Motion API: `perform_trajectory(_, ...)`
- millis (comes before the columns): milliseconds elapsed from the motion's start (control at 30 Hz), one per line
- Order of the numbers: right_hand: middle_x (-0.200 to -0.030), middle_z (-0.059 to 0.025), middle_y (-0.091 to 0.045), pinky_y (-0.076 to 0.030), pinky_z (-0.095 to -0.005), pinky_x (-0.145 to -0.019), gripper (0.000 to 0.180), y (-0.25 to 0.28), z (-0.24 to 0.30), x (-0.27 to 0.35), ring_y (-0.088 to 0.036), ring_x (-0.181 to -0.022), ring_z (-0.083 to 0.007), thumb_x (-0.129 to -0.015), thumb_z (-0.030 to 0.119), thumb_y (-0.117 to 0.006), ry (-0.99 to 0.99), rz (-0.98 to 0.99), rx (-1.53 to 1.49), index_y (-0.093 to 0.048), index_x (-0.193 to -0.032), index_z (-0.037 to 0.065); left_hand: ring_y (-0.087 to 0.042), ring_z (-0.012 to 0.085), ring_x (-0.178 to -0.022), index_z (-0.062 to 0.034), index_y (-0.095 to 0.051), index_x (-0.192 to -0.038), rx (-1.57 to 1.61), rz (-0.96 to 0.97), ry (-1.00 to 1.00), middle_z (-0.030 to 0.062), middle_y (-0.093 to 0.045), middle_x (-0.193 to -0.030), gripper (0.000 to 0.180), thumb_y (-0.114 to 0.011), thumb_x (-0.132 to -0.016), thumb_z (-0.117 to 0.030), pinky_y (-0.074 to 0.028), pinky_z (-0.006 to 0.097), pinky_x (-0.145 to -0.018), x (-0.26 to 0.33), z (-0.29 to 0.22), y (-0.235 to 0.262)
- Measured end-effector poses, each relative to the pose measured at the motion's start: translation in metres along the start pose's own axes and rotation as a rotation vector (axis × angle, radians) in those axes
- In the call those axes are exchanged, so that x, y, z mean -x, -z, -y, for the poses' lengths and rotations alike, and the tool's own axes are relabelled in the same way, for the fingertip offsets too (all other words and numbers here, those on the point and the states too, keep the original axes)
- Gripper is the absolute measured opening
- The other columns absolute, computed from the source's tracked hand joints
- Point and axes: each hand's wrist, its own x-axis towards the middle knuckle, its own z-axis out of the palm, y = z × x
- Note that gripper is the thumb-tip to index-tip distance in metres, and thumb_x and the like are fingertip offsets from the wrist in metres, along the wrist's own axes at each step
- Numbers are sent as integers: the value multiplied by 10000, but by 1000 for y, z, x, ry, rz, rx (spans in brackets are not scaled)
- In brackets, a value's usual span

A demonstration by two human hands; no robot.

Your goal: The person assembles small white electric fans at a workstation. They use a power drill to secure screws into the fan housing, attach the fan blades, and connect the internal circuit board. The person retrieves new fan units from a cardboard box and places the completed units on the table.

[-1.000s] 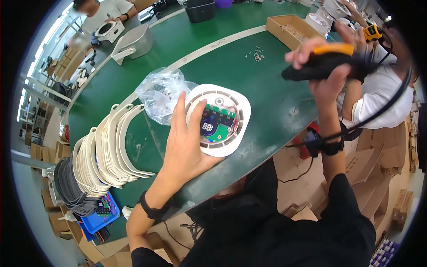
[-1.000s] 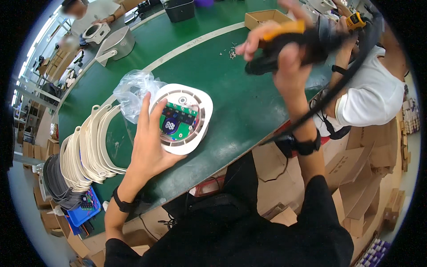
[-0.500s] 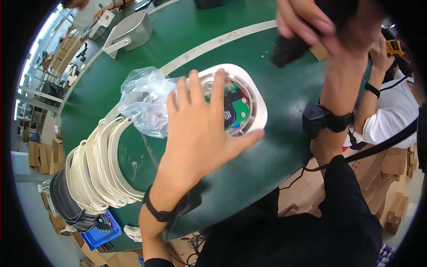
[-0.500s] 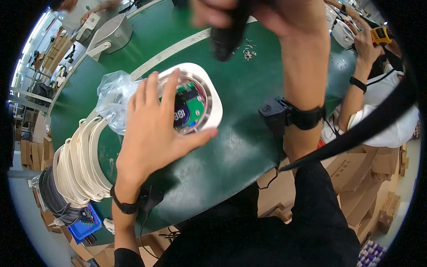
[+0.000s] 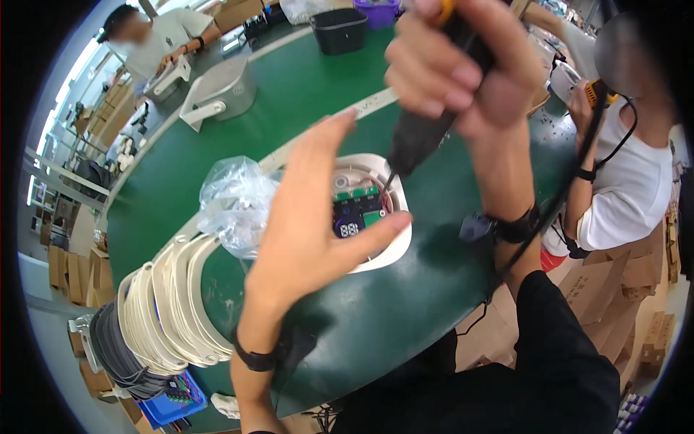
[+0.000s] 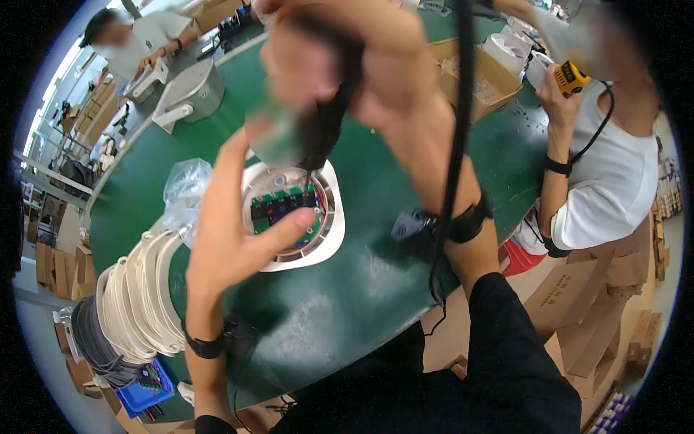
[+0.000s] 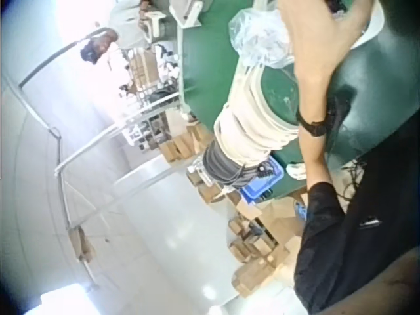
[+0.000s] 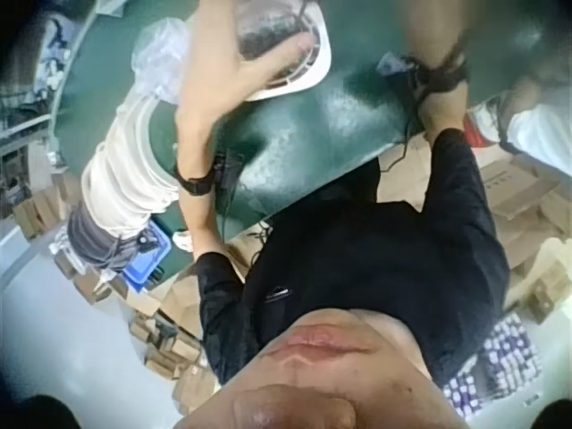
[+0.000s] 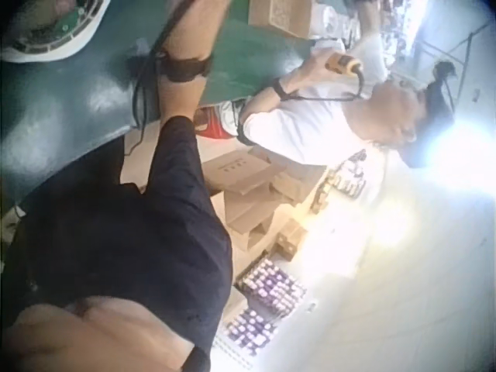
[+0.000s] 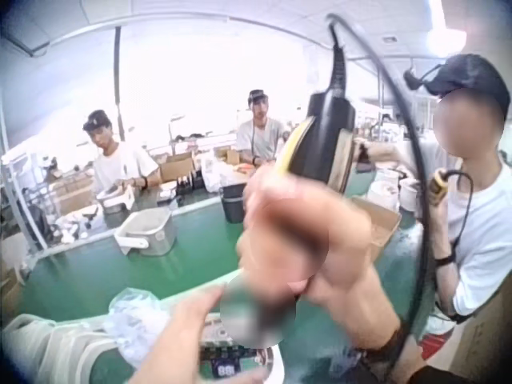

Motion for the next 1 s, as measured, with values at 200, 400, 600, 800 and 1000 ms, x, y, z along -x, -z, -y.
perform_trajectory(200,-628,-75,-545,-507,-361,-591,370,-42,-29,2,-580,-549,-202,-999,358,-668,111,11,-156,-554,-1140,36,-669,286,-687,29,-526,-1232,511,77,261,128,-672,-802,399,-720,-963,-193,-521,393,-676,-5,-19,-13)
perform_trajectory(400,-601,7,-449,-449,-313,-532,489,-61,-20,7,-455,-467,-126,-1028,548,-579,-136,-169,-62,-398,-1191,124,-652,148,-813,8,-520,-1230,818,166,343,73,-660,-904,376,-708,-983,-205,-515,308,-738,7,-18,-6)
perform_trajectory(600,-557,23,-385,-377,-287,-443,302,-73,1,13,-362,-409,-103,-1075,359,-531,-45,-388,492,-448,-1178,88,-491,440,-1346,-13,-406,-1507,-16,211,-21,277,-503,-1417,961,-869,-759,-398,-394,469,-1142,6,8,18)
perform_trajectory(800,-521,-21,-410,-386,-293,-441,249,-37,0,9,-383,-404,-130,-1104,287,-388,41,-246,186,-485,-1108,58,-316,507,-1471,7,-331,-1557,-133,405,62,333,-340,-1565,1238,-916,-606,-529,-308,532,-1202,26,33,6)
perform_trajectory(1000,-498,-31,-440,-367,-289,-416,273,-55,-11,0,-392,-378,-136,-1033,279,-558,-142,-572,210,-579,-913,35,-389,496,-1413,6,-443,-1476,-160,388,120,314,-388,-1509,1125,-936,-570,-443,-384,521,-1152,25,26,3)
